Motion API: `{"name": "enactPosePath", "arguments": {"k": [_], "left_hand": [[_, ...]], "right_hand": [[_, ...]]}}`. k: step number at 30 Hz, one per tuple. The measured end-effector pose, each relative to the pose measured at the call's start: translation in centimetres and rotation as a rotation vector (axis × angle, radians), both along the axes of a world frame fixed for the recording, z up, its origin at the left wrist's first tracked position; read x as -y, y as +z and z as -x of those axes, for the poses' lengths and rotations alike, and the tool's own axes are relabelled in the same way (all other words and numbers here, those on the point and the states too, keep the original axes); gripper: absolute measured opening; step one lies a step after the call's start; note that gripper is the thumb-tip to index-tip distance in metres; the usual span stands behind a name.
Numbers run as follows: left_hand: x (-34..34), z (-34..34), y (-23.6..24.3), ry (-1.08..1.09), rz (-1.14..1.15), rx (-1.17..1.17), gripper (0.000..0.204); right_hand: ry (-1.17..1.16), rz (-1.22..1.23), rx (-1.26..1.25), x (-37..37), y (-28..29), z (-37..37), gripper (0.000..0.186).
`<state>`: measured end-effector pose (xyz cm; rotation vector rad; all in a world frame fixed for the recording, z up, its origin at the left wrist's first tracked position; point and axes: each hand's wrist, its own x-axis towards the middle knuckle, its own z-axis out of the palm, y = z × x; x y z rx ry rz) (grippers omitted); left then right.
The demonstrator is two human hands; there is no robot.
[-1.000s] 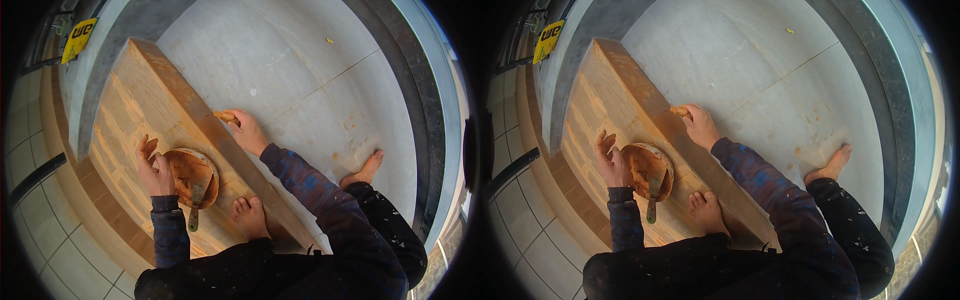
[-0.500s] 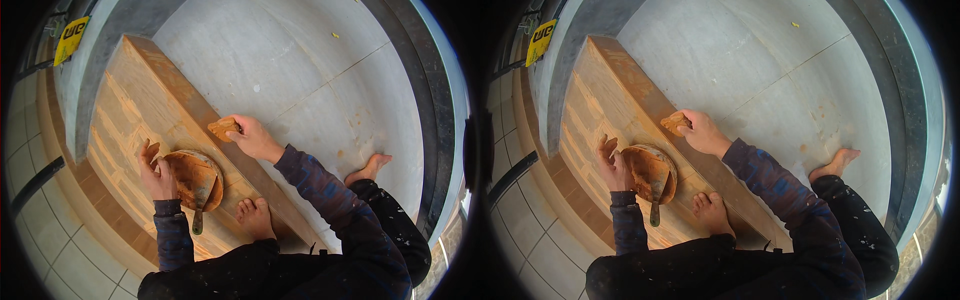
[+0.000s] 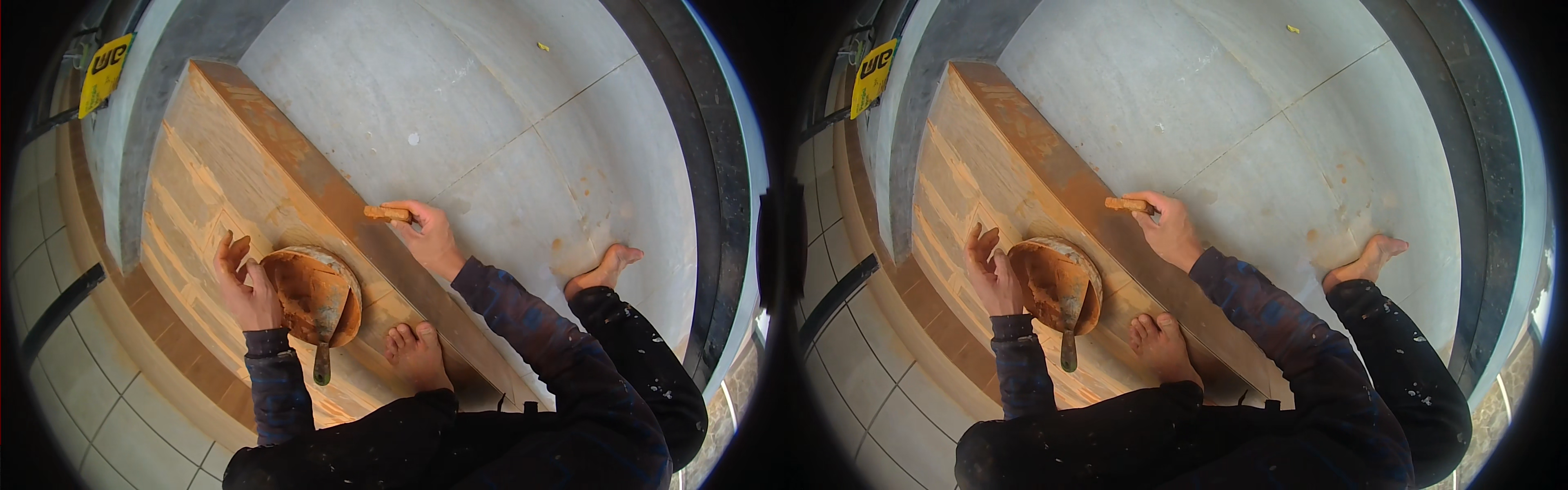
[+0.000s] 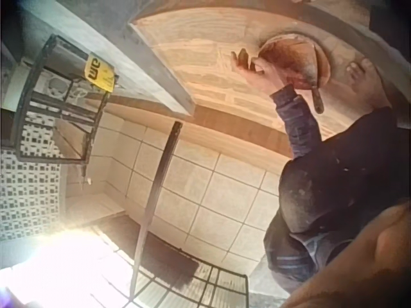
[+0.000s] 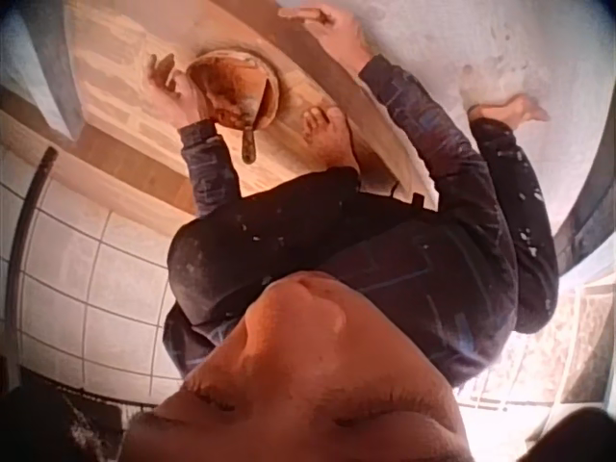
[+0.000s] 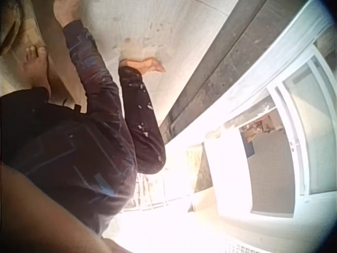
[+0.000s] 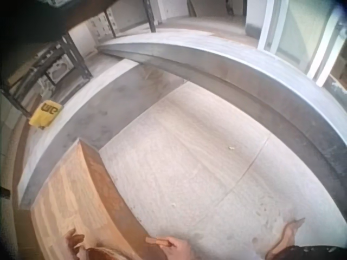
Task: The person applies an orange filler paste to the gaps and surfaces of floor tiles using a spatula and a small applicator piece while kneeling on the floor.
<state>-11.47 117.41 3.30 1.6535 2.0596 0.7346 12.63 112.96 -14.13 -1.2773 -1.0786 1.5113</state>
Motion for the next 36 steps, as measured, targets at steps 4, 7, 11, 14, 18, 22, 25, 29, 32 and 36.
{"name": "enactPosePath", "arguments": {"k": [4, 7, 11, 14, 18, 22, 25, 29, 32, 36], "left_hand": [[-0.3, -0.5, 0.1, -0.013, -0.017, -0.003, 0.053], [0.0, 0.5, 0.3, -0.01, -0.008, -0.016, 0.054], [0.5, 0.9, 0.1, 0.018, 0.013, -0.021, 0.054], [0.4, 0.6, -0.1, 0.011, 0.016, -0.037, 0.054], [-0.1, -0.2, 0.2, 0.017, 0.014, -0.009, 0.053], [-0.4, -0.4, 0.2, 0.008, -0.006, 0.005, 0.053], [-0.4, 0.1, 0.2, -0.02, -0.01, -0.029, 0.053], [-0.3, 0.1, -0.1, -0.017, -0.014, -0.004, 0.054], [-0.4, -0.1, 0.2, 0.012, -0.009, -0.022, 0.053], [-1.0, -0.9, -0.2, 0.002, 0.006, -0.006, 0.053]], "right_hand": [[-0.292, 0.104, -0.204, -2.8, -3.4, 3.5, 0.03], [-0.314, 0.078, -0.17, -3.7, -4.4, 5.3, 0.028], [-0.29, 0.064, -0.123, -3.8, -4.2, 5.6, 0.028], [-0.264, 0.0, -0.058, -3.3, -3.9, 5.3, 0.028], [-0.127, -0.007, -0.161, -1.6, -4.8, 3.0, 0.026], [-0.1, 0.102, -0.323, -1.3, -4.6, 2.9, 0.026], [-0.266, 0.026, -0.257, -3.5, -3.7, 5.0, 0.024], [-0.318, -0.069, -0.104, -4.6, -4.4, 5.4, 0.017], [-0.217, -0.018, -0.179, -2.9, -5.2, 4.3, 0.013], [-0.054, 0.125, -0.366, -0.8, -4.9, 2.2, 0.013]]}}
